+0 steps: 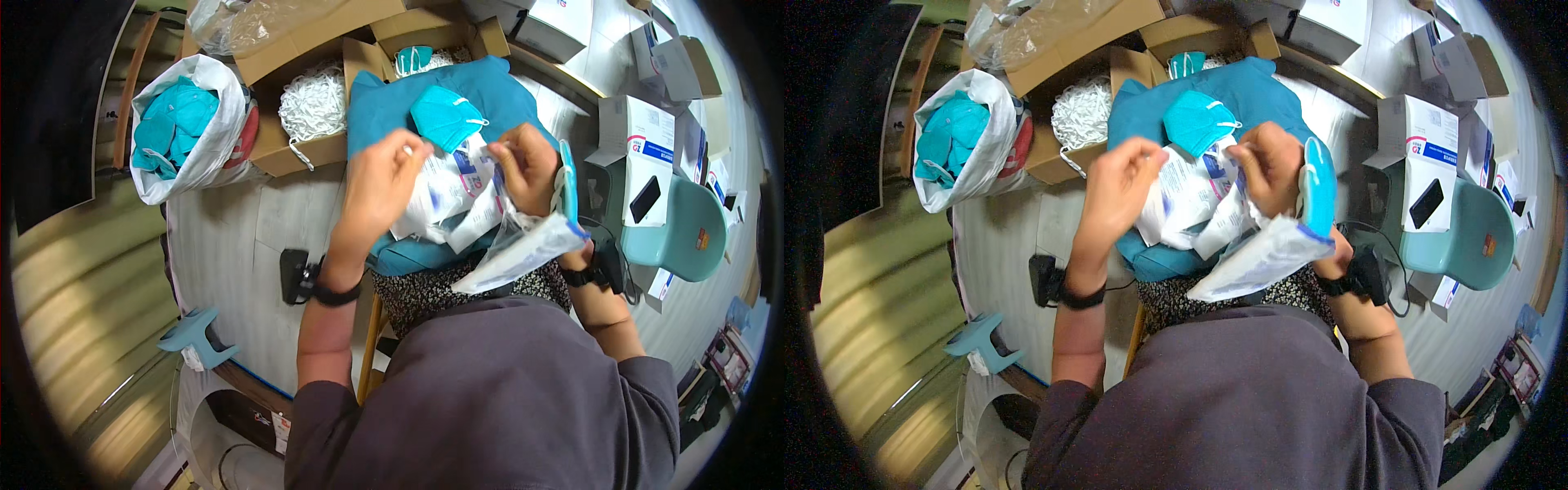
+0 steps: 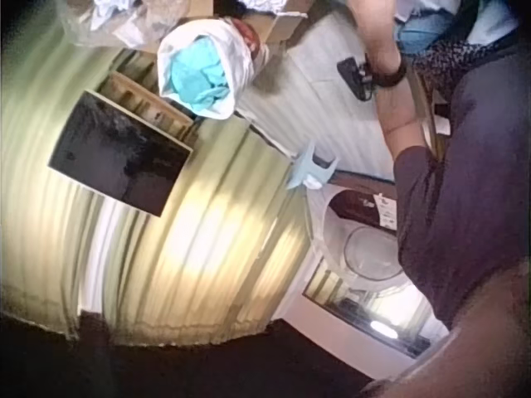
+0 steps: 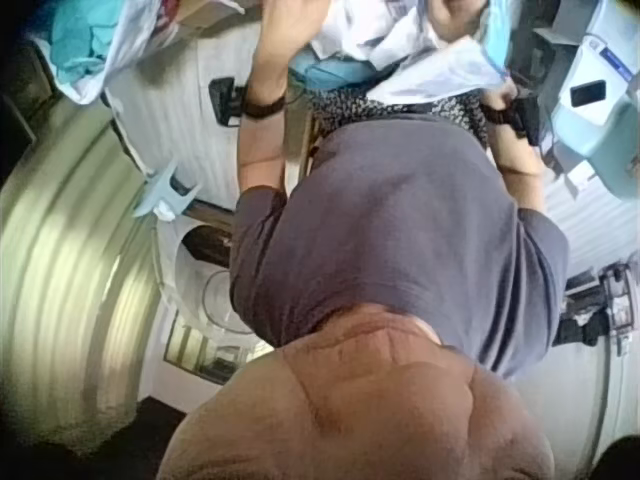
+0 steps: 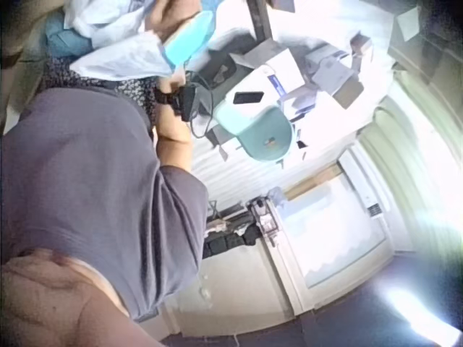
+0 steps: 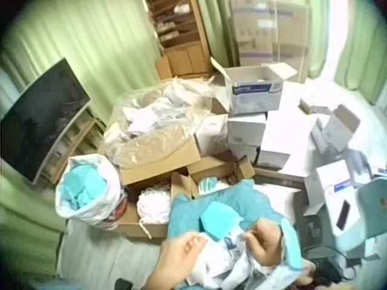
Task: Inspecting and organizing surgical masks from various boxes and bags.
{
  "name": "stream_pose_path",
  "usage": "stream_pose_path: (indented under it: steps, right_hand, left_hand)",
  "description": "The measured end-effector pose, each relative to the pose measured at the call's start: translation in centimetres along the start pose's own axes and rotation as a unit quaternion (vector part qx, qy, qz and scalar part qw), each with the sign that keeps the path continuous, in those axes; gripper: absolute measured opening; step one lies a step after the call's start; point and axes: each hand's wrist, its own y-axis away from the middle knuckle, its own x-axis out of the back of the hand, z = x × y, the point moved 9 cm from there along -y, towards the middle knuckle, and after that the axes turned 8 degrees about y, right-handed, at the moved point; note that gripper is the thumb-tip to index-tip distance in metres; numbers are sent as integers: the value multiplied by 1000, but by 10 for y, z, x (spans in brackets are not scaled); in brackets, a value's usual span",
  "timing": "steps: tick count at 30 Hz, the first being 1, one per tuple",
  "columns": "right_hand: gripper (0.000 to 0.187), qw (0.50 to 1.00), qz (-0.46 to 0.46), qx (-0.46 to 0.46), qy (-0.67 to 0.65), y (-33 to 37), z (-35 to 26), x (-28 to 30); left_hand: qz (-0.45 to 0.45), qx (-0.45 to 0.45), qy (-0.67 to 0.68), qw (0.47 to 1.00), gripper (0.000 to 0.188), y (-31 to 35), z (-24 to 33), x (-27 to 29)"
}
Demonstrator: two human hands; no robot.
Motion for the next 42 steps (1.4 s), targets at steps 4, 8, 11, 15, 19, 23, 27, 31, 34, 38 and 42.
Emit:
stream_pose_path:
  steps: [4, 8, 11, 15, 19, 23, 27, 31, 34, 38, 42]
  right_hand:
    - [16, 997, -32, 45, 60, 5, -11, -15]
    - [24, 991, -107, -76, -29, 26, 15, -30]
    - [30, 997, -66, -39, 26, 23, 9, -21]
    - [40, 991, -48, -85, 96, 14, 10, -11]
    - [46, 995, -83, -31, 47, 6, -9, -20]
    - [48, 994, -91, -34, 48, 5, -14, -18]
    - [43, 992, -97, -72, 27, 8, -8, -19]
    - [29, 992, -112, -50, -37, 6, -21, -21]
    - [20, 970, -173, -111, -131, 10, -17, -32]
    - [17, 969, -179, -111, -127, 11, -31, -30]
    - [18, 967, -140, -163, -136, 14, -16, -31]
  left_hand:
    - [29, -25, -246, 969, 30, -48, -28, -5]
    - [27, -35, -192, 980, 33, -50, -47, -13]
    - [76, -68, -163, 981, 30, -28, -42, -11]
    - [111, -102, -149, 977, 30, 11, -27, -2]
    - [147, -129, -93, 976, 29, 41, -12, 4]
    - [185, -195, -137, 953, 28, 64, 9, 7]
    - [221, -247, -207, 921, 24, 84, 22, 6]
    - [215, -230, -69, 947, 17, 82, 17, 12]
    - [99, -79, 47, 991, 13, 59, 11, 4]
    - [27, -242, -95, 965, 13, 43, 33, -21]
    - [77, -361, -172, 913, 15, 52, 52, -44]
